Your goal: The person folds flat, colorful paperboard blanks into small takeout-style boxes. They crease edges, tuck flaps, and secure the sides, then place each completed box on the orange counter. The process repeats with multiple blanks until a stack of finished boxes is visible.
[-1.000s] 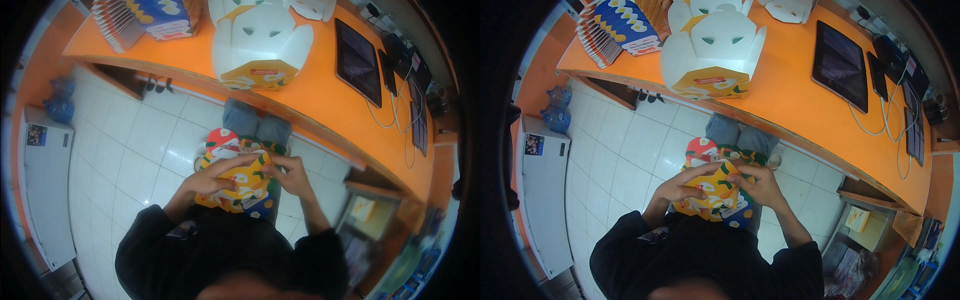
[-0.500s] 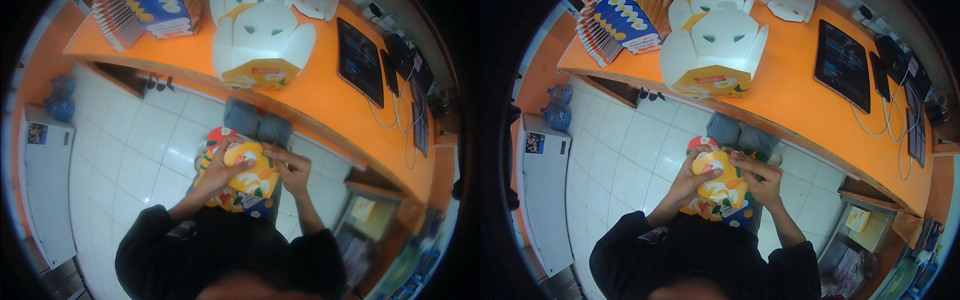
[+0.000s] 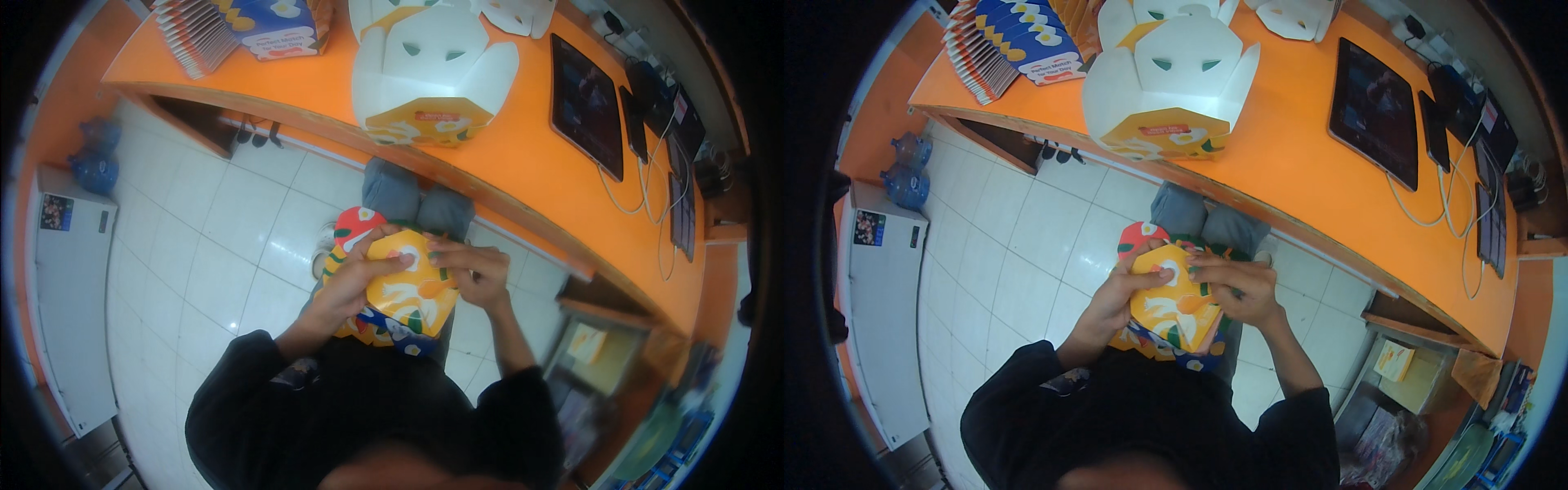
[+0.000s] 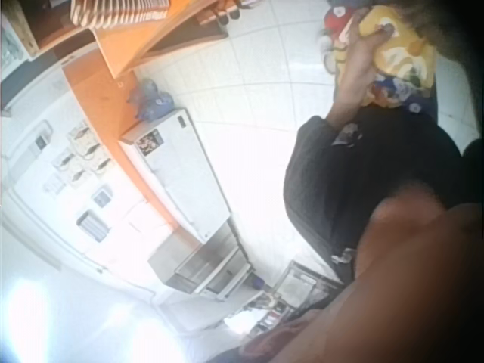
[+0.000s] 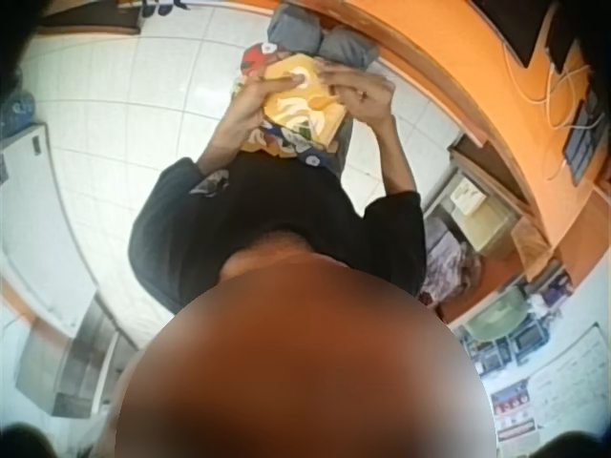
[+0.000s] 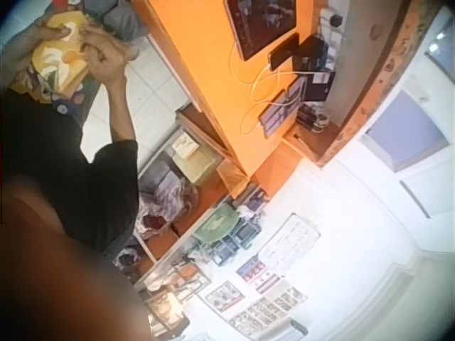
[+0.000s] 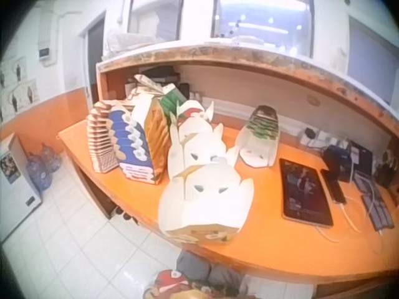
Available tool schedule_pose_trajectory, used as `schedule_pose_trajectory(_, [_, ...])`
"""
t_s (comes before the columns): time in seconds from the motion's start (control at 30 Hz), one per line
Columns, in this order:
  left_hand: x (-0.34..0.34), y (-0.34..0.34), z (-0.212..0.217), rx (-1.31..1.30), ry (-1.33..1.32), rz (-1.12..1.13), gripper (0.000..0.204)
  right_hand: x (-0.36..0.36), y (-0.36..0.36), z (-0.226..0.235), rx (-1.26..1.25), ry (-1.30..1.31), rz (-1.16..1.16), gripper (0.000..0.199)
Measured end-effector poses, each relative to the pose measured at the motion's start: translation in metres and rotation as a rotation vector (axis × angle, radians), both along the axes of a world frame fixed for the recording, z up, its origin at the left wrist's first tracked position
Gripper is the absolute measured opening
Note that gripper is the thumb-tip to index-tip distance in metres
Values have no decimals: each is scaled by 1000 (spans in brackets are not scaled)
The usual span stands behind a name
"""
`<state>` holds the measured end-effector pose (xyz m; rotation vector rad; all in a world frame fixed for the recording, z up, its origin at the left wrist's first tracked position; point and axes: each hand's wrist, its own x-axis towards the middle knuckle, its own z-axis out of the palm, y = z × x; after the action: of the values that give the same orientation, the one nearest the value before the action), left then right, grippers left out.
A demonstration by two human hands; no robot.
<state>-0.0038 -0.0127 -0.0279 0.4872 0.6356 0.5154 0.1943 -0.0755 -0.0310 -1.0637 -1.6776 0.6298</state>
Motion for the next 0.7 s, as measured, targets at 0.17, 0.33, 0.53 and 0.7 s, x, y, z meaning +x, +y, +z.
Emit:
schedule_pose_trajectory(0.17, [-1,0,-1,235,24,91,35,-15,-17,1,-197,179,56,40])
schedule_pose_trajectory(0.33, [-1,-1,-3,689,117,68,35,-17,-24,-10,-527,620,230,48])
schedule_pose_trajectory(0.53, [-7,1,-3,730,68,-87,41,-30,-35,-25,-551,829,325,89])
schedule_pose_trajectory(0.7, [-6,0,-4,782,96,-132,41,-28,-42,-36,-778,701,267,92])
